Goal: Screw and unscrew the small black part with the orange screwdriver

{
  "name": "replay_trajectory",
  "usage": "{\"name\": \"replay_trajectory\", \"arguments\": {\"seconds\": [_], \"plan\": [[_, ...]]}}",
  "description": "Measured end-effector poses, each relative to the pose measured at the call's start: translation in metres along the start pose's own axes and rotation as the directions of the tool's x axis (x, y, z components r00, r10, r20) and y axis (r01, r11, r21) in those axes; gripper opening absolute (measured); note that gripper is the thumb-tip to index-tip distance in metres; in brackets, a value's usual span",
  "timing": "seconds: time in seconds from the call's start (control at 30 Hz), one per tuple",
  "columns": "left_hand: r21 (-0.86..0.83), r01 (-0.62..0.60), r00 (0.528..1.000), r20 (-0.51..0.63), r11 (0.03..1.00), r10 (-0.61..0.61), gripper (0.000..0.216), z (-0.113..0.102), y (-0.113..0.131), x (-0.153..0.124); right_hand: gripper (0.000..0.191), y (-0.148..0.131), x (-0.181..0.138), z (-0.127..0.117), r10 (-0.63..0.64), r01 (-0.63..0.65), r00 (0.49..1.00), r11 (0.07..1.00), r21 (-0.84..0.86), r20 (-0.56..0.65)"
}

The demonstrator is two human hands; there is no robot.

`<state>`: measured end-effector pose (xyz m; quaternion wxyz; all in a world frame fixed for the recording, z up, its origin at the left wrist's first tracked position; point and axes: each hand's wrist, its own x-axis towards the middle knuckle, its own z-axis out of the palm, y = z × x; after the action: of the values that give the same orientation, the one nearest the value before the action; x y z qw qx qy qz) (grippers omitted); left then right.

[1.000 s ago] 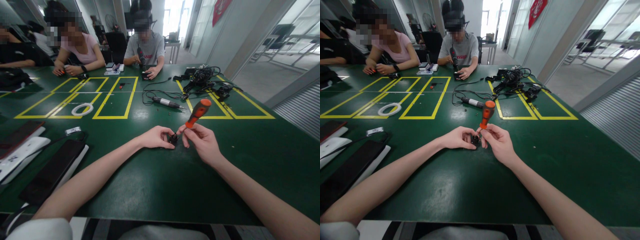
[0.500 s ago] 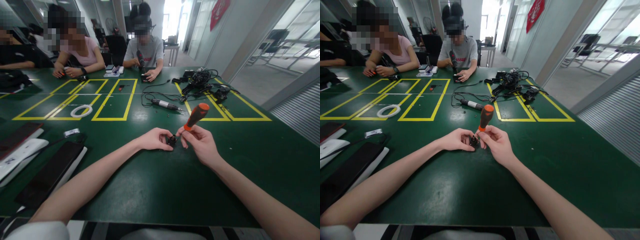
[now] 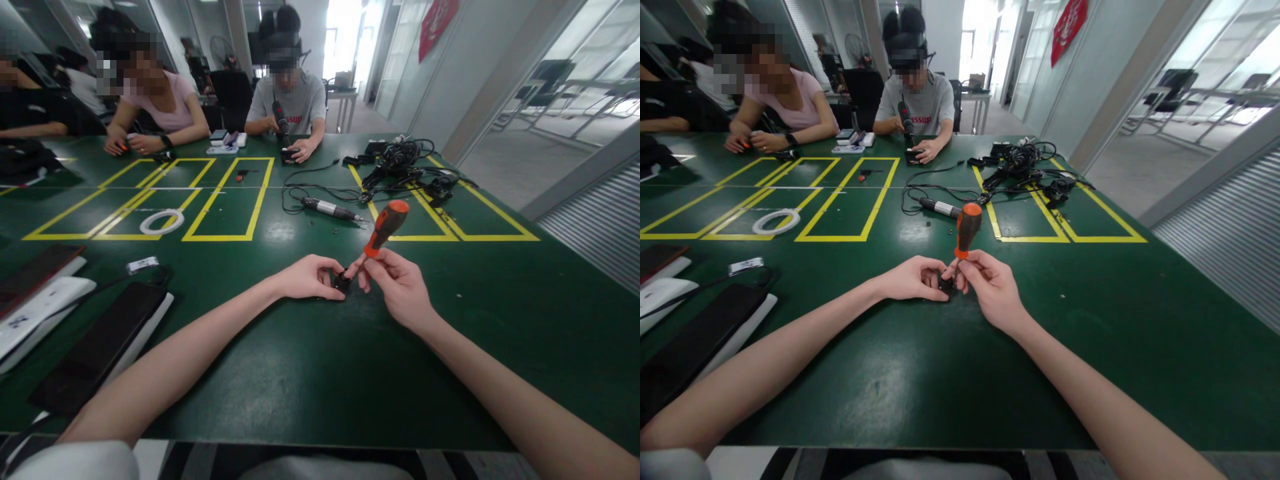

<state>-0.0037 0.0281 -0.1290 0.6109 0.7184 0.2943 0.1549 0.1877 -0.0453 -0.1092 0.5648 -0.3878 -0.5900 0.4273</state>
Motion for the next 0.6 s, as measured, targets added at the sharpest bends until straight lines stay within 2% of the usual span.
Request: {"name": "replay_trajectory", "arguments": {"seconds": [0.17,0.3,0.47,0.6], "plan": [[-0.002,0.018,1.0,-0.006,1.0,-0.018,0.041,0.0002,-0.0006,0.0004,0.037,0.004,-0.0012,0.0005,-0.007,0.008,1.0,0.998,0.062,-0.017],[0.008,0.007,1.0,-0.013,1.0,-0.007,0.04,0.0001,-0.0017,0.0008,0.037,0.0032,-0.0011,0.0001,-0.006,0.006,0.999,1.0,-0.005,-0.044],[-0.009,0.0,1.0,-0.004,1.0,0.0,0.042,-0.0005,-0.0034,0.0008,0.036,-0.0012,-0.0008,0.0001,0.001,-0.001,0.999,1.0,0.011,0.035],[-0.029,0.003,1.0,0.0,1.0,-0.003,0.041,0.0002,-0.0039,0.0008,0.038,-0.0013,-0.0031,0.0019,0.039,-0.04,0.999,0.998,0.04,0.018]]}}
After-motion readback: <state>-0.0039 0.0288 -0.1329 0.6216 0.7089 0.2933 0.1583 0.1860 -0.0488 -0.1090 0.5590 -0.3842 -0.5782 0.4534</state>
